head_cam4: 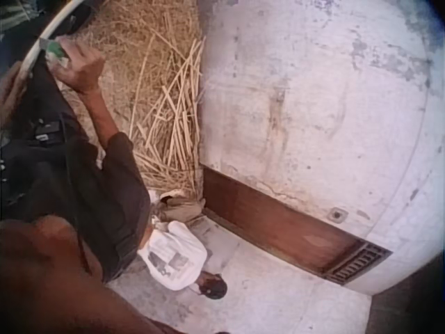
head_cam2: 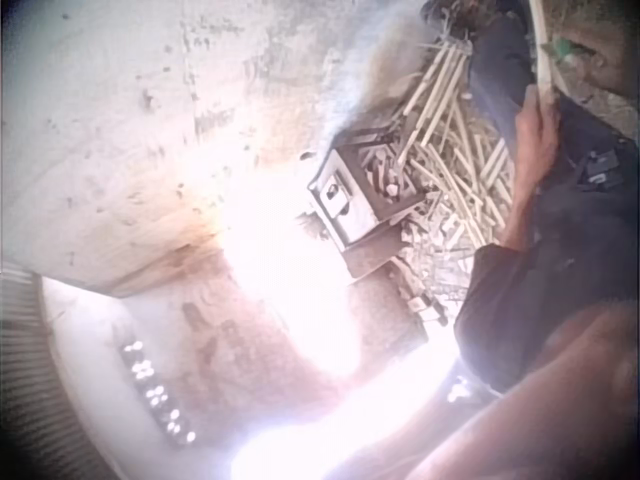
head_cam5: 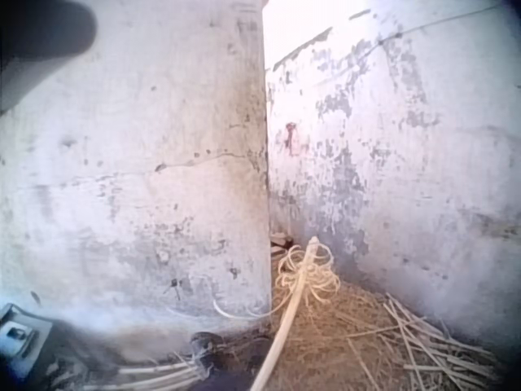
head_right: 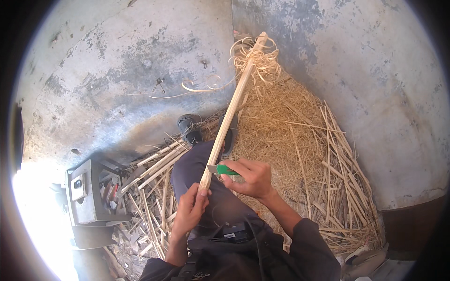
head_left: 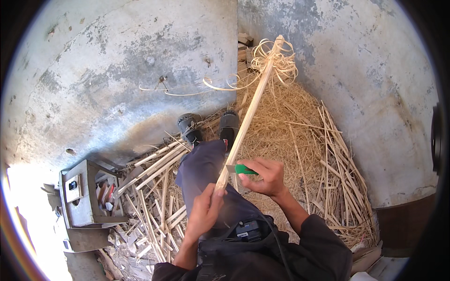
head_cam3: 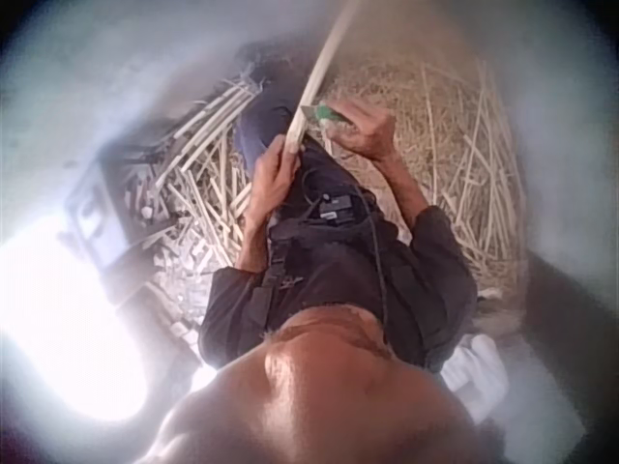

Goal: The person whittles a wooden stick by hand using a green-handled knife, creating thin curls of wood at the top end of the stick.

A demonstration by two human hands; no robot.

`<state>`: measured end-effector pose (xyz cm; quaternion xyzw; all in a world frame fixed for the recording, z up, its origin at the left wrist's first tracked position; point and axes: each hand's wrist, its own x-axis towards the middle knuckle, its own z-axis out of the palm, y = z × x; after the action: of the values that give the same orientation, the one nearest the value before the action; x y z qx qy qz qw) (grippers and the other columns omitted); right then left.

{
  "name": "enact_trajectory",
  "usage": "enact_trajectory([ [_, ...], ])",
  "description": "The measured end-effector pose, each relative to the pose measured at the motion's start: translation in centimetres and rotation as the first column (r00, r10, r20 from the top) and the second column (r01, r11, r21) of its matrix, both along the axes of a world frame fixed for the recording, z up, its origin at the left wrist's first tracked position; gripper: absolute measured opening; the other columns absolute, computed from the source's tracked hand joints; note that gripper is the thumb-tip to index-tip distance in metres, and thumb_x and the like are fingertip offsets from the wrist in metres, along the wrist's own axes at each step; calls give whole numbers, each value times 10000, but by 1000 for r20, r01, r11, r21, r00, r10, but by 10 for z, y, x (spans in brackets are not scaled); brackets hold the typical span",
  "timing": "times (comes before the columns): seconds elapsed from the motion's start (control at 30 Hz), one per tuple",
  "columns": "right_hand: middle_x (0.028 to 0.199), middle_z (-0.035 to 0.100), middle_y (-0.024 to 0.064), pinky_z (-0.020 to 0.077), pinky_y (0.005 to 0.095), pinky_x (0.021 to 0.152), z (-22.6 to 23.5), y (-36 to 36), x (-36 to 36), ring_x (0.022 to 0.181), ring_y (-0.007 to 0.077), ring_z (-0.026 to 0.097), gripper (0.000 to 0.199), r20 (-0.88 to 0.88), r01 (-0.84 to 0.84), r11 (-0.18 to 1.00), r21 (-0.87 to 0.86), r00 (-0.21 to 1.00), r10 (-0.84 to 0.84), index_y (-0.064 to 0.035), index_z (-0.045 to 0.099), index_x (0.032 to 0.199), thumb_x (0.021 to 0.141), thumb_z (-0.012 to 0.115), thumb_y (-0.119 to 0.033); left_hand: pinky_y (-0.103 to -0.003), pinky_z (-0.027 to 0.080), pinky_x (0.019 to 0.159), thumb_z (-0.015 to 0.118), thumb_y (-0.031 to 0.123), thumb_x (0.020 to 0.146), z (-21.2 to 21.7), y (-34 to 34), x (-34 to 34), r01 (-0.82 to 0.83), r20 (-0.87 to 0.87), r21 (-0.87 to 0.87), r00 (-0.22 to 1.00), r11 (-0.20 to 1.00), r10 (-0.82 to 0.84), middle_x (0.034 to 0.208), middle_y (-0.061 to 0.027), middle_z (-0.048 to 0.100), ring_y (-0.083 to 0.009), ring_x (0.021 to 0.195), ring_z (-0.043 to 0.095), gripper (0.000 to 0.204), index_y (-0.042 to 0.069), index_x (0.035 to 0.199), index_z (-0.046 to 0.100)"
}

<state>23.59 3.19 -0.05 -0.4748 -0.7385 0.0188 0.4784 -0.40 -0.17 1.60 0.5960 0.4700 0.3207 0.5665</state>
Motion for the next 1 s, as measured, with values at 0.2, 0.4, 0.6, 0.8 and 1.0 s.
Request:
enact_trajectory([
  [0.2, 760, 724, -18, 526, 332, 514, 2, -1, 1, 570, 179, 673, 263, 32, 26, 999, 27, 999, -26, -171, 843, 1078, 856, 842, -312, -295, 381, 592, 517, 178, 1167, 5, -4, 2, -8, -3, -8, 1000, 1000, 8, 693, 2, 501, -72, 645, 449, 217, 18, 1060, 617],
  [0.4, 749, 722, -13, 522, 329, 511, 3, -1, 1, 564, 177, 666, 279, 55, 55, 998, 42, 997, -57, -162, 845, 1067, 852, 840, -340, -319, 391, 587, 514, 167, 1161, 2, -3, 1, 0, -35, 24, 999, 1000, 1, 680, -27, 513, -104, 620, 471, 212, 15, 1043, 604],
  [0.6, 746, 723, -10, 519, 331, 510, 1, -2, -1, 556, 178, 661, 285, 50, 75, 996, 51, 996, -77, -154, 844, 1063, 851, 840, -345, -341, 402, 586, 511, 157, 1157, 2, -3, 2, 4, -71, 71, 997, 997, 1, 666, -51, 512, -123, 605, 484, 209, 10, 1034, 594],
  [0.8, 712, 692, -7, 502, 336, 499, -1, 0, -2, 536, 183, 643, 278, 35, 106, 990, 87, 993, -110, -146, 842, 1055, 858, 839, -342, -343, 402, 584, 512, 160, 1158, 3, -3, 2, 7, -73, 65, 997, 998, -3, 664, -58, 517, -133, 596, 487, 217, 15, 1018, 593],
  [1.0, 680, 653, 31, 496, 355, 515, 0, 0, -2, 540, 218, 622, 317, 44, 112, 993, 46, 993, -114, -111, 843, 1049, 858, 814, -361, -351, 406, 581, 513, 163, 1157, 4, -4, 1, 5, -92, 76, 996, 997, 2, 657, -63, 522, -155, 581, 494, 226, 18, 1003, 590],
])
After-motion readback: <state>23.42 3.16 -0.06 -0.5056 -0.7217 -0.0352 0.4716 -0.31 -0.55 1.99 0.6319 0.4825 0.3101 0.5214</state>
